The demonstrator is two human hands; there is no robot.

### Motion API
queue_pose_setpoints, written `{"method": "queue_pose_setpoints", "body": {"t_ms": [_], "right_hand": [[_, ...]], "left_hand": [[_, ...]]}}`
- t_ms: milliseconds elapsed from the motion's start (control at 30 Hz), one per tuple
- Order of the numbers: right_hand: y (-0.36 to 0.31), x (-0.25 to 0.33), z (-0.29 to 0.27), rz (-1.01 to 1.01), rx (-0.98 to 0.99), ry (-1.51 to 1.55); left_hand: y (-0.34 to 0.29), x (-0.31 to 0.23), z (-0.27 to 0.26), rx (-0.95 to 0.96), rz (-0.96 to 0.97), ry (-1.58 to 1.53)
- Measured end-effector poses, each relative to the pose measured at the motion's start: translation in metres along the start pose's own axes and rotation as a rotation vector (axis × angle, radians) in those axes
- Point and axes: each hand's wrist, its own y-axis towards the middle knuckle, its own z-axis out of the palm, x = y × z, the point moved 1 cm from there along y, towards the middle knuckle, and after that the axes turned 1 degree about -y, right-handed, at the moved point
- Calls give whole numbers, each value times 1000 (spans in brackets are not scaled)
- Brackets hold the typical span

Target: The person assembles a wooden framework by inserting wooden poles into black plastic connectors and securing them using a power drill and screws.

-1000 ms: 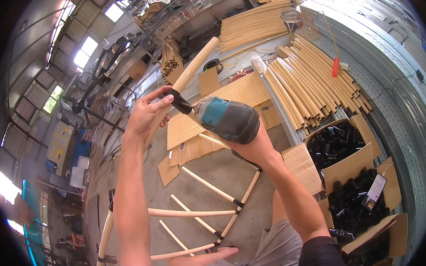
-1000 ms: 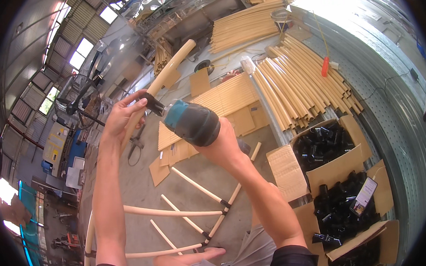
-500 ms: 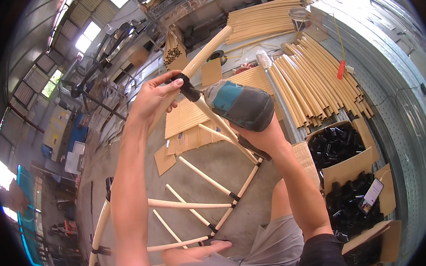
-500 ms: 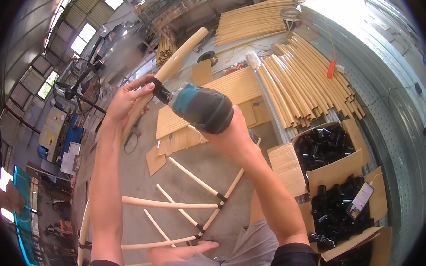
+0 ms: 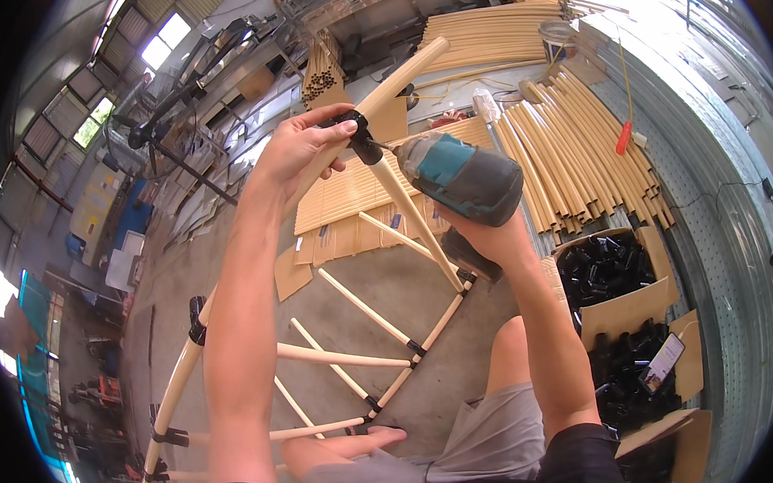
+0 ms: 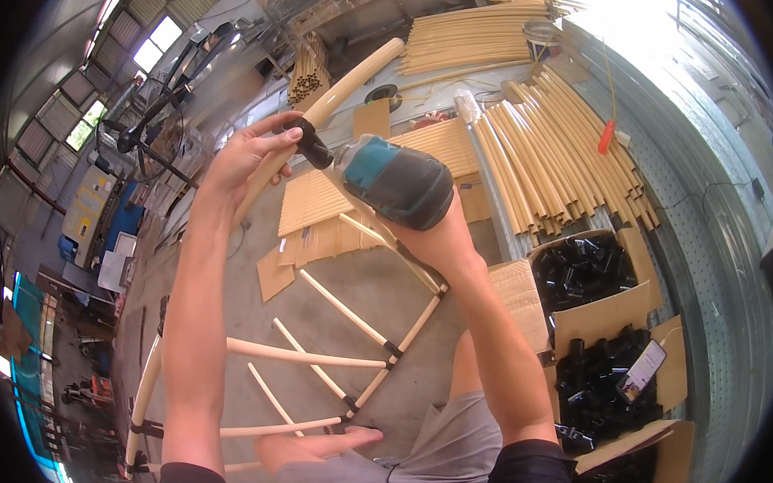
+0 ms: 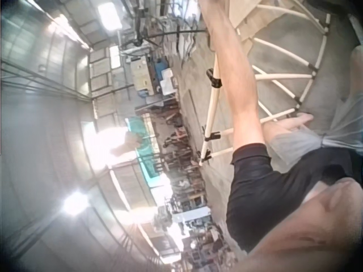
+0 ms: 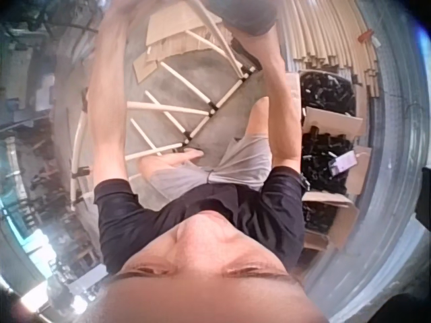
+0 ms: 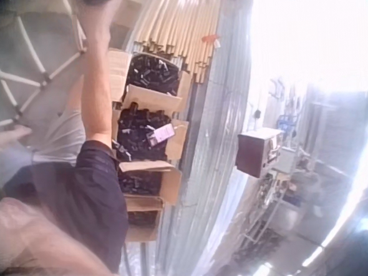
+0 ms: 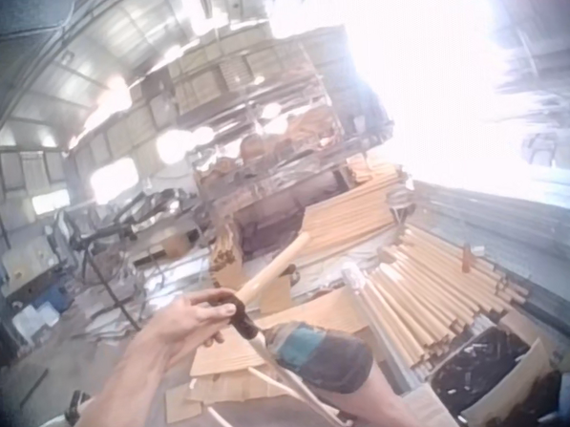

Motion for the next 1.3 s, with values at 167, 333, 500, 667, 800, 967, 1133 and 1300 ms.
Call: {"method": "queue_pose_setpoints", "body": {"t_ms": [167,333,500,667,800,967,1133,1300], "right_hand": [[7,-4,-9,325,103,58],[0,-4,1,177,23,-31],[4,-18,-9,46,48,-153],[11,-12,-9,5,53,-177],[9,-41,-17,211,124,-157],[36,-4,-36,268,392,-172],[3,-37,-52,-26,186,-527],[-89,-76,-68,58,-34,-310]], "left_hand": [[-3,1,1,13,27,-28],[-4,1,0,2,41,-44],[-2,2,1,-13,67,-38],[-3,5,0,-35,74,-19],[2,13,-1,-19,144,-1],[8,23,-4,-42,168,-6],[-2,13,-1,-49,180,-34],[-34,-3,5,-276,357,433]]}}
